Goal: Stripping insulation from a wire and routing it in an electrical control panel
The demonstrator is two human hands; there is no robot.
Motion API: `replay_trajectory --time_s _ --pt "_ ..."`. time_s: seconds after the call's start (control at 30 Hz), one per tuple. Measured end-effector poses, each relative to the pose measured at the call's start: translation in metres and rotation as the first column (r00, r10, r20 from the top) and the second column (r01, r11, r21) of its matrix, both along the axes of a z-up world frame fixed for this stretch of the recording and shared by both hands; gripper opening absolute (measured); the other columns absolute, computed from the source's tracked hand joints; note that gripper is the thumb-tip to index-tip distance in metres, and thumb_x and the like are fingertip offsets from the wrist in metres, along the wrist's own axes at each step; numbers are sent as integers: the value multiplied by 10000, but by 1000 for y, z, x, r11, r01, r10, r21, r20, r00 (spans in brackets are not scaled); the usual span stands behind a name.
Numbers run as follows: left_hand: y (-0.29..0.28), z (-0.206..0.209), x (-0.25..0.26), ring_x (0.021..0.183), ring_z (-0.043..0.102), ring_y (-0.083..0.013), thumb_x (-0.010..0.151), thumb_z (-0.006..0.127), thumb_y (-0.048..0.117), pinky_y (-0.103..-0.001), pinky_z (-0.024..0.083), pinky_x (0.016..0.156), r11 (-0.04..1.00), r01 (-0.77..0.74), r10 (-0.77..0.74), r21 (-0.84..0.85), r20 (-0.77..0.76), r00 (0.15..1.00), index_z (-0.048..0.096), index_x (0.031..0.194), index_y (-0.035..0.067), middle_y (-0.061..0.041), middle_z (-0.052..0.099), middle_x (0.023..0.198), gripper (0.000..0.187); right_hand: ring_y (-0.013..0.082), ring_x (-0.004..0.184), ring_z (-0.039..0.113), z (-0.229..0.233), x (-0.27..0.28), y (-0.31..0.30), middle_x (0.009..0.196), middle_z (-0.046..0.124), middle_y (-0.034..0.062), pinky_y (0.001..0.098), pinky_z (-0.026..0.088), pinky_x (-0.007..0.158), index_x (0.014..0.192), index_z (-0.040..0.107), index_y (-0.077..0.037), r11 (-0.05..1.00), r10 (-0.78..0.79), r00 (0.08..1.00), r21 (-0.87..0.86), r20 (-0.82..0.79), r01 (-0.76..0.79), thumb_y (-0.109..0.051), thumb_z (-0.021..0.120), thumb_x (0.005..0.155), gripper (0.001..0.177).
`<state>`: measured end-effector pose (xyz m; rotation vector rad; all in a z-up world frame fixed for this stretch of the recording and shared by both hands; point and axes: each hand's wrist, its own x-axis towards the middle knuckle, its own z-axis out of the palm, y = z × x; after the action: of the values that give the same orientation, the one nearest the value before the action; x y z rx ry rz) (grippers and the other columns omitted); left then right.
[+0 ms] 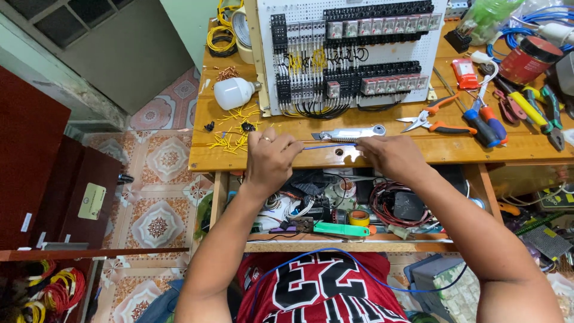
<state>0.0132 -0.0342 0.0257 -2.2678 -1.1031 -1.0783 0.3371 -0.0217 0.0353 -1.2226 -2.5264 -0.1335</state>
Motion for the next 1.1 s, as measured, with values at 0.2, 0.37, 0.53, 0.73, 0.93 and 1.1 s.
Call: replay_trajectory --time_s 0.2,0.37,0.53,0.73,0.93,1.1 --pt "-2 7 -22 779 511 -159 970 571 210 -343 339 773 999 -38 39 -25 28 999 661 873 322 111 523 797 173 283 828 749 -15 13 -1 857 771 -10 462 585 691 1149 667 -293 991 -36 995 -129 -88 24 -313 584 1014 159" --pt "-9 17 -36 784 509 -168 974 617 245 -358 340 776 993 -75 77 -86 21 997 678 859 320 115 549 794 150 318 796 746 10 2 -20 762 760 7 500 565 735 1074 637 -265 960 -85 992 -273 -96 56 -347 571 1021 117" --pt "-15 33 -49 800 524 -187 980 640 266 -360 343 792 989 -89 91 -122 14 996 687 855 311 105 571 799 141 258 786 758 8 8 -17 701 751 -47 417 580 733 951 665 -286 929 -101 978 -370 -182 27 -342 601 1001 98" --pt "0 -10 -43 828 543 -186 932 652 307 -391 376 807 954 -129 107 -272 -94 990 714 862 319 98 587 762 95 295 887 728 -10 8 -2 845 728 43 411 575 777 977 703 -231 976 -59 985 -218 -163 22 -322 648 1004 109" --pt "16 -27 -44 836 571 -216 865 691 317 -409 386 792 910 -194 152 -366 -142 978 728 875 314 70 588 763 38 295 956 702 -9 5 10 959 709 32 415 554 868 966 760 -174 996 -63 980 -78 -191 49 -274 779 913 115" --pt "27 -46 -31 839 582 -212 884 693 345 -421 385 809 914 -189 147 -359 -140 979 733 895 317 68 588 761 50 252 1074 640 -23 -2 30 1117 656 -17 394 499 848 1133 724 -287 990 -75 992 109 -98 85 -421 772 914 261"
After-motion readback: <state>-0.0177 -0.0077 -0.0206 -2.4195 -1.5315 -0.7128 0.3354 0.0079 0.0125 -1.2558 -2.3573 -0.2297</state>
